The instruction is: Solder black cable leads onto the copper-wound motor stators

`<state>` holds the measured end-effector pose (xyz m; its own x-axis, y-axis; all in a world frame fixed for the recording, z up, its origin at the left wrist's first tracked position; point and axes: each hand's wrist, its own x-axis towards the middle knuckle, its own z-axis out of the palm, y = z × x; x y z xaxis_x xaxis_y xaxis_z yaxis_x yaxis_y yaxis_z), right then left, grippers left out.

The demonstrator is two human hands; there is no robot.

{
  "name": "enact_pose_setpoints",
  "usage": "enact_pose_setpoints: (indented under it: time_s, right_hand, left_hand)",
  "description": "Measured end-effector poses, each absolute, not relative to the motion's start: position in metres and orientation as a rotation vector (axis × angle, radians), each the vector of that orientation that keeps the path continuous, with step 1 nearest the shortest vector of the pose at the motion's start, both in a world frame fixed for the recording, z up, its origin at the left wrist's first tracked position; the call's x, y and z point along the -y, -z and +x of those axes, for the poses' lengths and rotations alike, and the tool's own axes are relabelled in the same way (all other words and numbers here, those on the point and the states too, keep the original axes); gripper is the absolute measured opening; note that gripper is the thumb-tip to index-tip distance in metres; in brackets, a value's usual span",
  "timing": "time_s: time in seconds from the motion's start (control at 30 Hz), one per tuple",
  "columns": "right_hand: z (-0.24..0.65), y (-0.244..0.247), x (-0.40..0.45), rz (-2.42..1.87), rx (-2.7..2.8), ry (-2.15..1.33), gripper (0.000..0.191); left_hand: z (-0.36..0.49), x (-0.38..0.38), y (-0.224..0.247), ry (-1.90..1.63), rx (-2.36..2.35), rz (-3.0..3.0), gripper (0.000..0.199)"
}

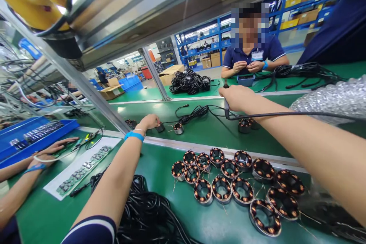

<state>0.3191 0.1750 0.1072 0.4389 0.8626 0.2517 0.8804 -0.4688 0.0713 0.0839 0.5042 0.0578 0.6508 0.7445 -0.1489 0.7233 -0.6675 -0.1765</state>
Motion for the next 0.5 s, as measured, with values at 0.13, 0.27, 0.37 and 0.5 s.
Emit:
enact_pose_setpoints:
  time_s: [0.13, 0.27, 0.37, 0.5]
  right_hand:
    - [0.301, -0.128, -0.175, -2.689, 1.673, 0.431, 0.035]
    - [0.281, -0.138, -0.163, -2.722, 1.808, 0.442, 0.037]
    - [0.265, -0.138, -0.147, -2.711, 1.901, 0.421, 0.040]
    - [0.244, -0.137, -0.125, -2.592, 2.035, 0.400, 0.037]
  left_hand:
    - [0.094, -0.508, -0.058, -0.080, 1.300, -2.627, 0.035]
    - [0.098, -0.512, -0.050, -0.007, 1.416, -2.548, 0.037]
    - [0.086, -0.512, -0.037, -0.113, 1.477, -2.555, 0.036]
    - [0.071, -0.507, -0.027, -0.248, 1.439, -2.614, 0.035]
